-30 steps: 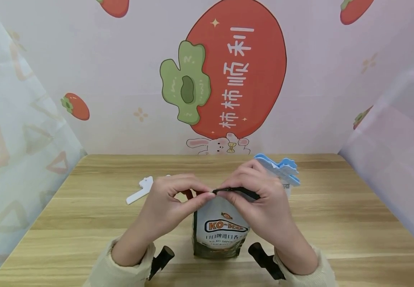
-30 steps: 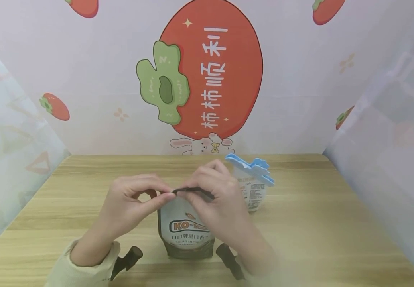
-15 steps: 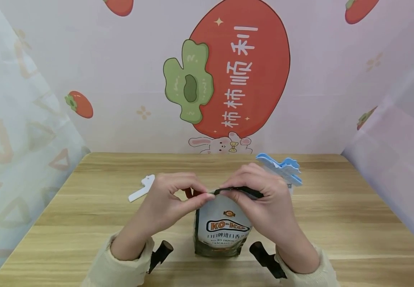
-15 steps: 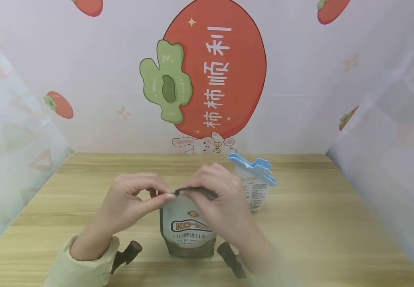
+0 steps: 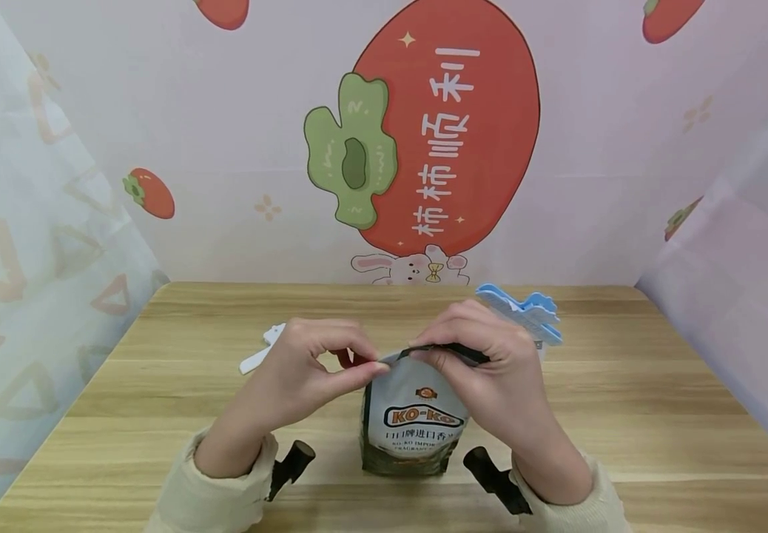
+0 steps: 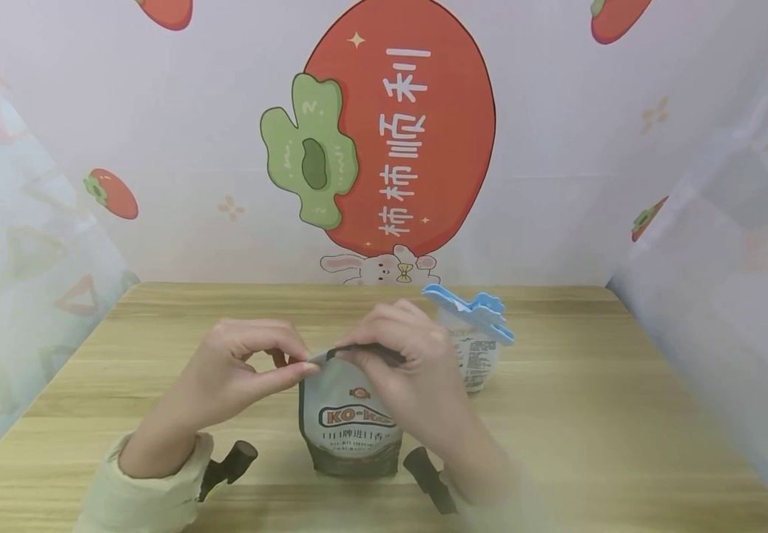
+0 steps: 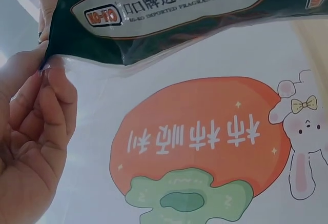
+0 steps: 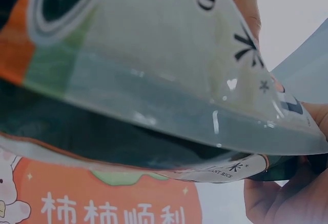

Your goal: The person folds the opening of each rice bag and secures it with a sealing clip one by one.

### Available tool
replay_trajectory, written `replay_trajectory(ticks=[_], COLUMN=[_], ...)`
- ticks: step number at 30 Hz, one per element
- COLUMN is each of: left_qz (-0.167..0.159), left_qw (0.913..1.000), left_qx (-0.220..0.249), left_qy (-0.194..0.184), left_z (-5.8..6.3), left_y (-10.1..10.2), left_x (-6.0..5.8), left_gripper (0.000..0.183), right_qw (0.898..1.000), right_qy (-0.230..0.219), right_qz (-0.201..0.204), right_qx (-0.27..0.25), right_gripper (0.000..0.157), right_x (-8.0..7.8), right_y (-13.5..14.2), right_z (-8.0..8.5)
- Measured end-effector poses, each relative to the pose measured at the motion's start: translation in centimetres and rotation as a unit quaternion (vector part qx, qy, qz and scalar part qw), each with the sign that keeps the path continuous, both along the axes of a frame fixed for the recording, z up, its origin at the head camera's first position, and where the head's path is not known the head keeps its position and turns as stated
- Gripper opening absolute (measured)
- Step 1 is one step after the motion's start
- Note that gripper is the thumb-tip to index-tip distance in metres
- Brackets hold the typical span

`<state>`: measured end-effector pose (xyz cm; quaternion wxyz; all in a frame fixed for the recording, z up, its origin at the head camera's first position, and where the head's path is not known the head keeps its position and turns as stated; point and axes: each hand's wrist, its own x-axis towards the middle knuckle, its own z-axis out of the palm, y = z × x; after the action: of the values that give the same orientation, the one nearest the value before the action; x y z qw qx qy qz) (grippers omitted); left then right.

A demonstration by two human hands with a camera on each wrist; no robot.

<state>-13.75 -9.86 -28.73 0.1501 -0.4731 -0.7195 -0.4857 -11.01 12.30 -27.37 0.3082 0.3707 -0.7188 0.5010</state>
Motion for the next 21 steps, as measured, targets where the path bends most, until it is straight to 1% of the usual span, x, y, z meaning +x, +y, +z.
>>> replay_trajectory(ticks=[6,10,16,21], left_qz=[0.01,0.016,0.031,0.036], left_qw=[0.9997,0.9992,0.9974,0.9959], left_qx=[-0.017,-0.03,-0.051,-0.062], left_qy=[-0.016,-0.019,-0.041,-0.056], left_z=[0.3,0.5,0.5,0.7], left_y=[-0.2,-0.4,-1.0,-1.2], left_x=[0.2,0.3,0.5,0.7], left_gripper=[0.012,0.011,0.01,0.01], right_qw=[1.0,1.0,1.0,1.0], right_qy=[-0.006,-0.001,0.015,0.016], right_qz=[-0.005,-0.009,-0.008,-0.004], right_qx=[0.003,0.003,0.004,0.004], right_gripper=[0.025,0.025,0.028,0.029], right_x=[0.0,0.1,0.0,0.0], right_y=[0.0,0.0,0.0,0.0], right_z=[0.1,0.2,0.1,0.0])
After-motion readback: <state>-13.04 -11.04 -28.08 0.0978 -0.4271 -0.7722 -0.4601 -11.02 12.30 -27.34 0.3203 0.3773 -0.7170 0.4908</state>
